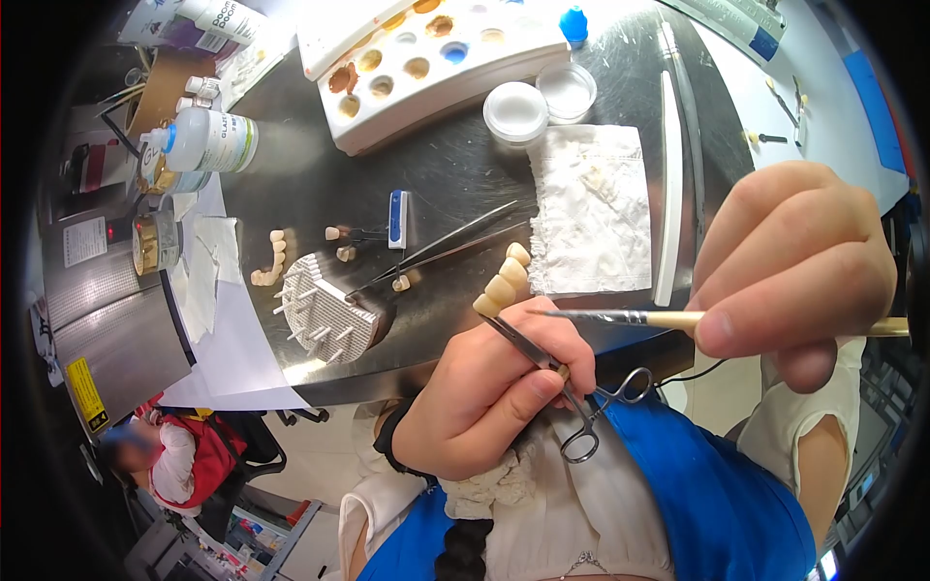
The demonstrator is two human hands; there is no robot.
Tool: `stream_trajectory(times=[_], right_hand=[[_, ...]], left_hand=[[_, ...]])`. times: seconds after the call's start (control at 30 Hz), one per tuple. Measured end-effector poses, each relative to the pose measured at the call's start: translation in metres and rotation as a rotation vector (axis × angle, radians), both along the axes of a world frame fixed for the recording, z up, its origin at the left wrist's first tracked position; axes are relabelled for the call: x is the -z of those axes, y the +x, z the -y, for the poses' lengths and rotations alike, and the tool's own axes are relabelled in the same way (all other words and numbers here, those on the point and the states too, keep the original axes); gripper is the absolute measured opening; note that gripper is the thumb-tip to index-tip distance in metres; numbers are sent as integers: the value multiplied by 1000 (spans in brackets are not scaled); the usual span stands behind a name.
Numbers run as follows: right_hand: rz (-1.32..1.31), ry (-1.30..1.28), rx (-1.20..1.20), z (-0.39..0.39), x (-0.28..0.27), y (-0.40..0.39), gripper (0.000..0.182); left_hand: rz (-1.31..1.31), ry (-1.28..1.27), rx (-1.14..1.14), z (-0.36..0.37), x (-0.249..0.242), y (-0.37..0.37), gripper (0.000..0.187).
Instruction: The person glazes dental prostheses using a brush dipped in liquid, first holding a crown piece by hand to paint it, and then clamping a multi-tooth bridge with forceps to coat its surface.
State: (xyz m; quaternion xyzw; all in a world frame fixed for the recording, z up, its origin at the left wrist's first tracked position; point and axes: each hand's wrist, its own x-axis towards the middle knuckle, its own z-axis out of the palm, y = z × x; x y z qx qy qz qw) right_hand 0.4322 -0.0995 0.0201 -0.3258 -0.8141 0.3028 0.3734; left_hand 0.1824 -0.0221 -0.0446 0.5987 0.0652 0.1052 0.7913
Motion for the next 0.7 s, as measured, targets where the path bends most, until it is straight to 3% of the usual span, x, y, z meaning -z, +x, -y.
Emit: stream_trajectory(times=[0.17,0.33,0.47,0.63,0.7], right_hand=[[-16,68,92,-1,4,-7,32],[-37,-26,-38,-1,-1,0,33],[14,-19,1,1,-2,0,32],[33,-24,13,3,-2,-1,26],[41,58,172,8,3,-7,25]], left_hand=[[-41,-74,-8,1,-4,-1,14],[-26,45,86,-6,-2,-1,21],[-5,74,67,-4,0,-1,21],[-24,-69,-24,3,-4,-1,13],[-10,4,4,-2,-1,1,17]])
